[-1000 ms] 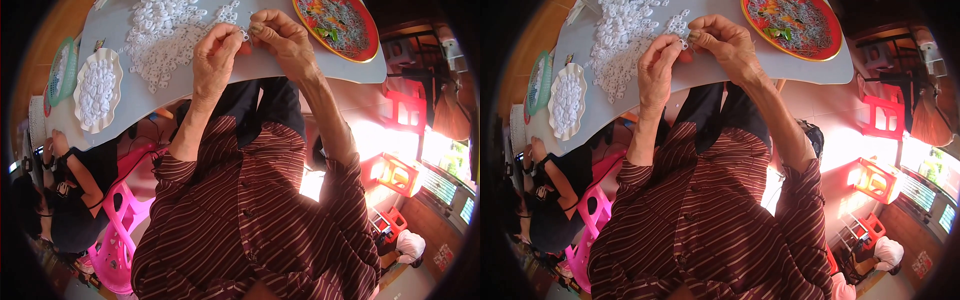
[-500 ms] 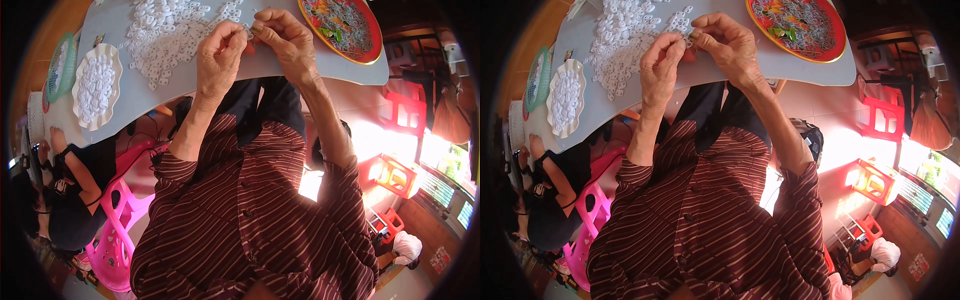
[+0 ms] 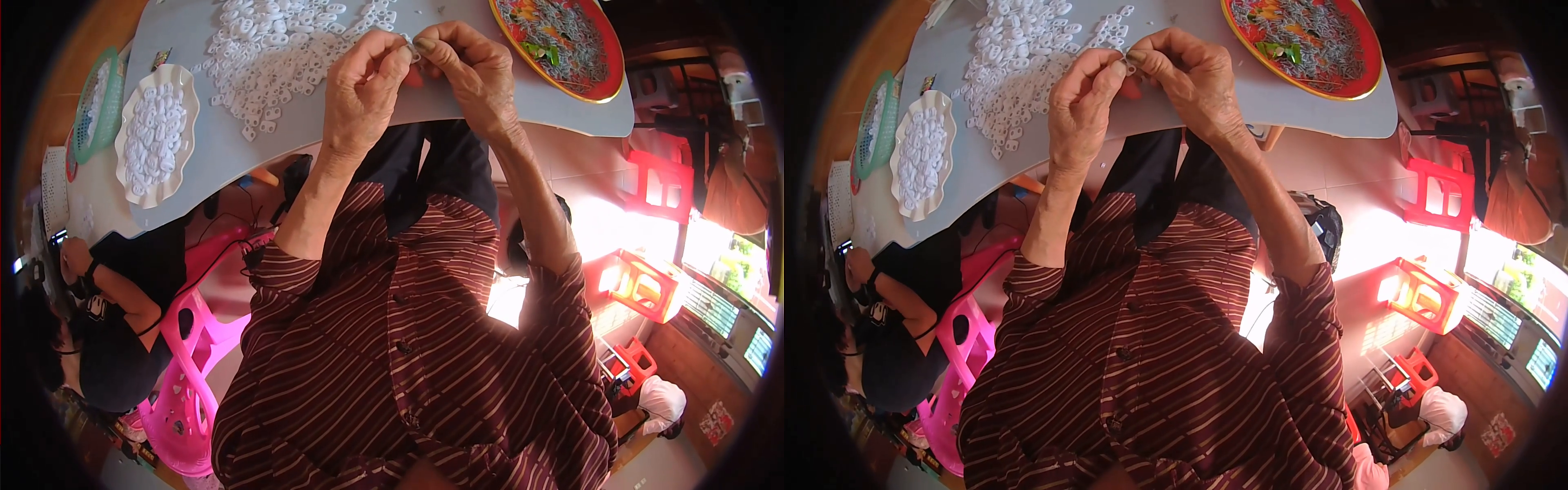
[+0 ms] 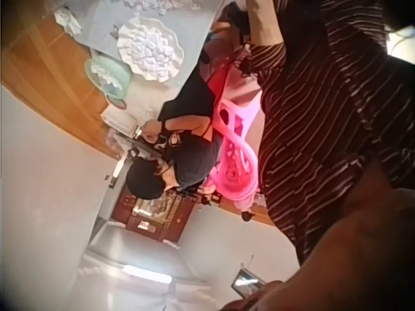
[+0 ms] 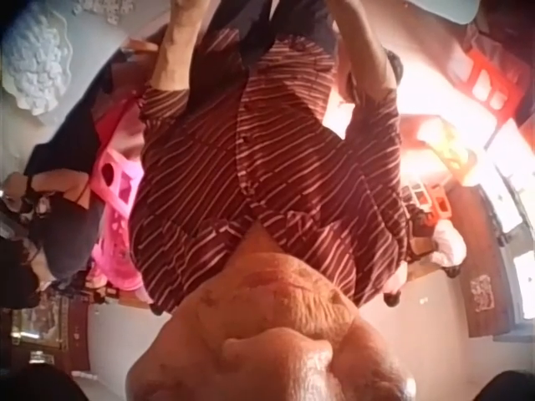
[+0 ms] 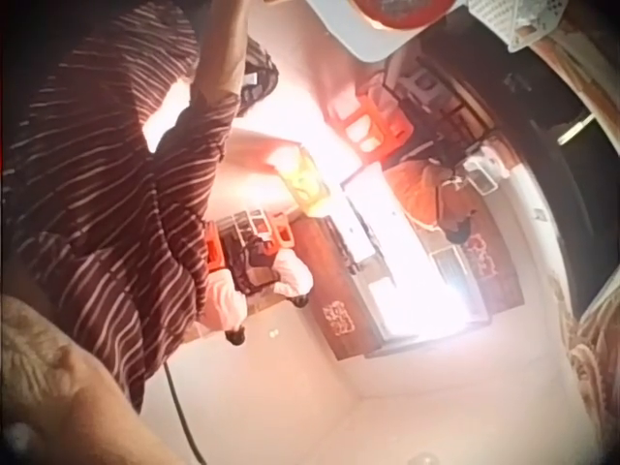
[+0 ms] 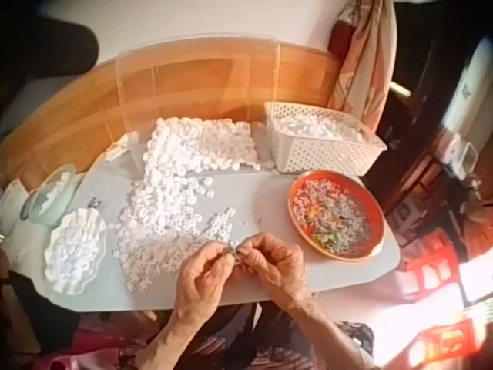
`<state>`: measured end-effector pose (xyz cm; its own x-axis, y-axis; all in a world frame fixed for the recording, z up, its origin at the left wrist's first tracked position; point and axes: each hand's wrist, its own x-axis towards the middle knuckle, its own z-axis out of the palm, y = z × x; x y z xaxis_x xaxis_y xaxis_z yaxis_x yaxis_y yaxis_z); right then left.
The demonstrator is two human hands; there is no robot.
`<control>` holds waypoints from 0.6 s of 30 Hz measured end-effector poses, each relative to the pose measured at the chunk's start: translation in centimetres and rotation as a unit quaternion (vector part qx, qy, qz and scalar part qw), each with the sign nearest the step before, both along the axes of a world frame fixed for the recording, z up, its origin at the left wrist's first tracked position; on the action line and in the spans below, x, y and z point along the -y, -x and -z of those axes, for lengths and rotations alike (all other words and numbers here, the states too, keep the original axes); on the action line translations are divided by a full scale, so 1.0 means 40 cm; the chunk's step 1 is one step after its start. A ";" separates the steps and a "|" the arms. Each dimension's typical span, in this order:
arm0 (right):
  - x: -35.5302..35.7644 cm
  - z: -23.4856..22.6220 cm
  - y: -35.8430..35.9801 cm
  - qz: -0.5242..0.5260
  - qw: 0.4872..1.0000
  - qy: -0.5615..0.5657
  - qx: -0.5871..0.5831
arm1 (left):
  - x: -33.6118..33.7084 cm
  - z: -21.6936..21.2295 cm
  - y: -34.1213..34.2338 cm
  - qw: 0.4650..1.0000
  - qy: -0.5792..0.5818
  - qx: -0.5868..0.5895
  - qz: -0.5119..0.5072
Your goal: Assembling small white plastic components by hand at a table workstation.
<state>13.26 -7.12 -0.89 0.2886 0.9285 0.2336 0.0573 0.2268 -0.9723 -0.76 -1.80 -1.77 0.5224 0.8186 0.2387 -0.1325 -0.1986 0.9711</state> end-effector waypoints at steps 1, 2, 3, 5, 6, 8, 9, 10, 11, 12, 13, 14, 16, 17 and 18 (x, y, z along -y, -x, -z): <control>0.001 -0.002 0.002 -0.001 1.000 0.001 0.000 | 0.000 0.001 0.001 1.000 0.003 -0.007 0.002; 0.002 -0.005 0.004 0.012 1.000 -0.003 0.012 | 0.000 0.001 -0.001 1.000 0.003 -0.006 0.001; 0.004 -0.007 0.006 0.025 0.999 -0.006 0.024 | 0.002 0.000 -0.007 1.000 -0.016 0.010 -0.011; 0.000 0.001 0.006 0.038 0.998 -0.003 0.044 | 0.003 0.003 -0.010 0.999 -0.034 0.025 -0.022; -0.001 0.001 0.006 0.053 0.997 -0.001 0.064 | 0.004 0.003 -0.011 0.998 -0.042 0.021 -0.030; 0.000 -0.004 0.008 0.061 0.994 0.010 0.092 | 0.008 0.000 -0.010 0.998 -0.051 0.017 -0.037; 0.000 -0.008 0.008 0.069 0.990 0.020 0.121 | 0.012 -0.007 -0.008 0.999 -0.039 0.012 -0.032; 0.000 -0.009 0.005 0.070 0.990 0.020 0.121 | 0.014 -0.013 -0.008 0.999 -0.028 0.006 -0.028; 0.000 -0.009 0.002 0.060 0.992 0.017 0.108 | 0.012 -0.011 -0.012 0.999 -0.029 0.007 -0.027; -0.002 -0.010 0.004 0.045 0.994 0.014 0.094 | 0.008 -0.004 -0.013 0.998 -0.041 0.016 -0.037; -0.002 -0.015 0.002 0.043 0.995 0.013 0.094 | 0.005 0.000 -0.012 0.997 -0.053 0.024 -0.046; -0.002 -0.023 -0.002 0.031 0.997 0.029 0.065 | 0.004 0.002 -0.008 0.997 -0.054 0.024 -0.048; 0.000 -0.027 -0.002 0.018 0.998 0.047 0.036 | 0.005 0.004 -0.004 0.999 -0.003 0.043 -0.033; 0.000 -0.025 -0.002 0.014 0.999 0.029 0.037 | 0.006 0.003 -0.003 0.999 -0.003 0.043 -0.034; 0.000 -0.025 -0.003 0.012 0.999 0.012 0.038 | 0.005 0.001 -0.004 0.999 -0.015 0.037 -0.035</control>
<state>13.37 -7.11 0.11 0.2939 0.9268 0.2336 0.1357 0.2015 -0.9701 -0.60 -2.02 -1.81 0.4449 0.8444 0.2983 -0.1880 -0.2376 0.9530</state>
